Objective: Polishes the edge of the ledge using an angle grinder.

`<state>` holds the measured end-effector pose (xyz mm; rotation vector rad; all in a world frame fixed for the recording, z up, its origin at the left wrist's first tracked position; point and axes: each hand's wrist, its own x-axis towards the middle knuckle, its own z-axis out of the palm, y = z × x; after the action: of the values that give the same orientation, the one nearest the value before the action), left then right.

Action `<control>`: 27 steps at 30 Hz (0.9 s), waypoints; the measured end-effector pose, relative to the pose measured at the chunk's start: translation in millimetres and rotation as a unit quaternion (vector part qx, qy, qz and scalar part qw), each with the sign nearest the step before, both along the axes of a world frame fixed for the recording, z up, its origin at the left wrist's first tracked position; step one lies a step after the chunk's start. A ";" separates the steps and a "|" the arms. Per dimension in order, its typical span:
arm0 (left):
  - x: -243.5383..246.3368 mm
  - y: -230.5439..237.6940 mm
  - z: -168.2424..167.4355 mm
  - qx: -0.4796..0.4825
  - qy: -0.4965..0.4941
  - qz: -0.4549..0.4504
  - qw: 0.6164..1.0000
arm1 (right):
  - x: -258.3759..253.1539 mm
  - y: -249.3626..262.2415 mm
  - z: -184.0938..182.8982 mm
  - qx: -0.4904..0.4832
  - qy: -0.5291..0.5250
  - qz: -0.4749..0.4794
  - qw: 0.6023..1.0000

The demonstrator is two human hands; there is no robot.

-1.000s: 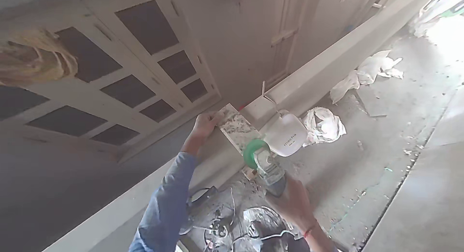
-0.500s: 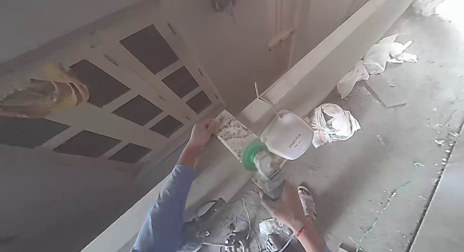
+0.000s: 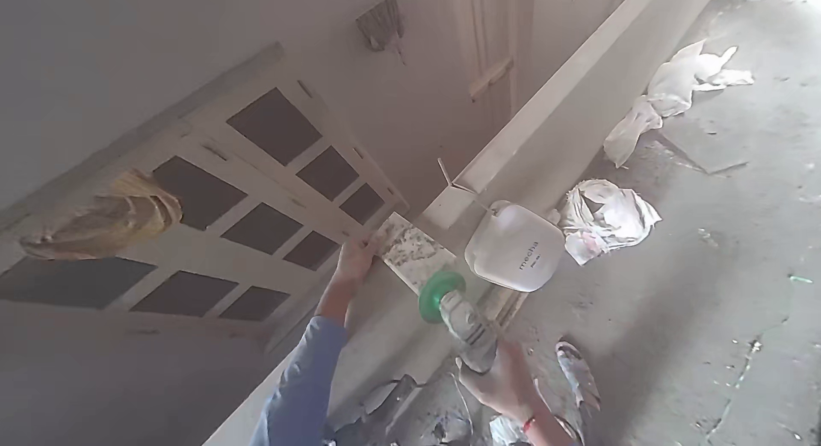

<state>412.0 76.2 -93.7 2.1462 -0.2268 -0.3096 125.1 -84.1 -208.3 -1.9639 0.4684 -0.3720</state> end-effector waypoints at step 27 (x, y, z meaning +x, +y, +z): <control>-6.3 -8.6 -1.0 0.004 -0.001 0.023 1.000 | 36.3 23.3 -57.4 0.179 -0.182 -0.037 0.966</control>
<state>405.7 67.6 -94.8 2.1558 -0.1775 -0.2826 161.4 -60.9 -265.7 -1.4888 0.3431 -0.6369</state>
